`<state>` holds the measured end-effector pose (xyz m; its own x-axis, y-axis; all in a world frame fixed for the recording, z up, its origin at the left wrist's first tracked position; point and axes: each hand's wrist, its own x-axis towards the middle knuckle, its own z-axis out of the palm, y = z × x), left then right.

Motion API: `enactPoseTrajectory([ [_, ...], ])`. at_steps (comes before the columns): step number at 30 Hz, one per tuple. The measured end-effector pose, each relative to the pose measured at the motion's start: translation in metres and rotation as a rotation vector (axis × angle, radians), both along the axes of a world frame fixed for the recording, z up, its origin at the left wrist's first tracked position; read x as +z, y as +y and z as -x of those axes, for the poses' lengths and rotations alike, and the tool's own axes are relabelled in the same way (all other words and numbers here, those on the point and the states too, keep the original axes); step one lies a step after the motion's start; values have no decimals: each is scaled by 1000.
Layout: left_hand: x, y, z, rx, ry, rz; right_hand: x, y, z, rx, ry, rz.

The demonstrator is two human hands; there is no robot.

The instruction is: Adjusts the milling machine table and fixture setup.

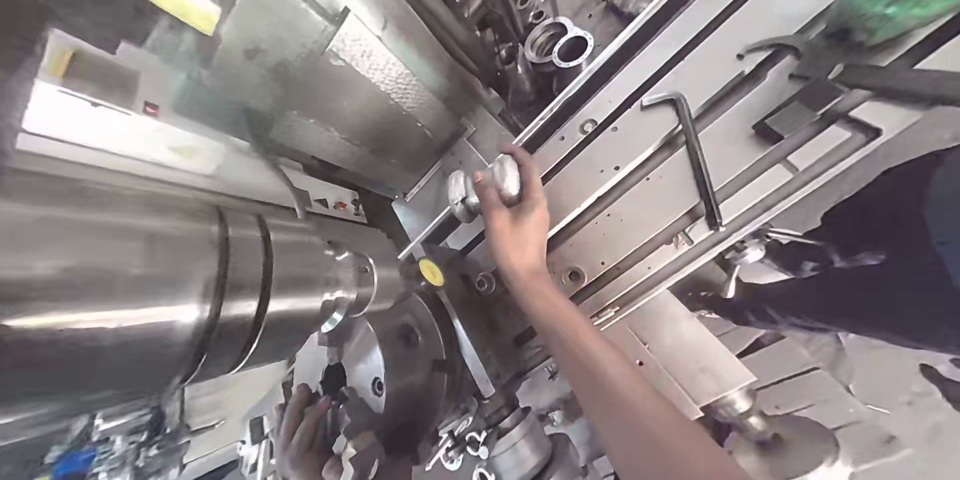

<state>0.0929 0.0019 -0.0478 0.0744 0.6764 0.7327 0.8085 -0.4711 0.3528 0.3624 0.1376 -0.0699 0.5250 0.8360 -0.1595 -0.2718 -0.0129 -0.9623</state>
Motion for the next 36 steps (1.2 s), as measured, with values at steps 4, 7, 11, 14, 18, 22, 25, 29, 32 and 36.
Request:
enactPoseTrajectory([
  [4, -3, 0, 2, -3, -1, -9, 1, 4, 16, 385, -102, 136],
  [7, -3, 1, 3, -1, 5, 4, -5, 11, 5, 414, -65, 112],
  [11, -1, -1, 5, 8, 2, 37, -14, 20, -12, 158, 37, 28],
  [14, -2, 0, 3, 14, 12, 18, -12, 17, -2, 171, -64, 49],
  [18, 1, -1, -9, 17, 7, 1, -14, 24, 6, 537, -210, 92],
  [22, 0, -4, -11, 28, -8, 31, -14, 27, -20, 495, -184, 94],
  [25, -7, -3, -7, 15, -73, -19, -12, 26, -36, 233, -90, 43],
  [29, -6, -2, -5, -8, -42, 0, -4, 14, -4, 282, -122, 88],
  [32, -1, -1, -16, 9, -37, -10, -7, 16, 8, 514, -156, 129],
  [36, 2, -2, -14, 16, -7, 20, -10, 27, -11, 570, -137, 74],
])
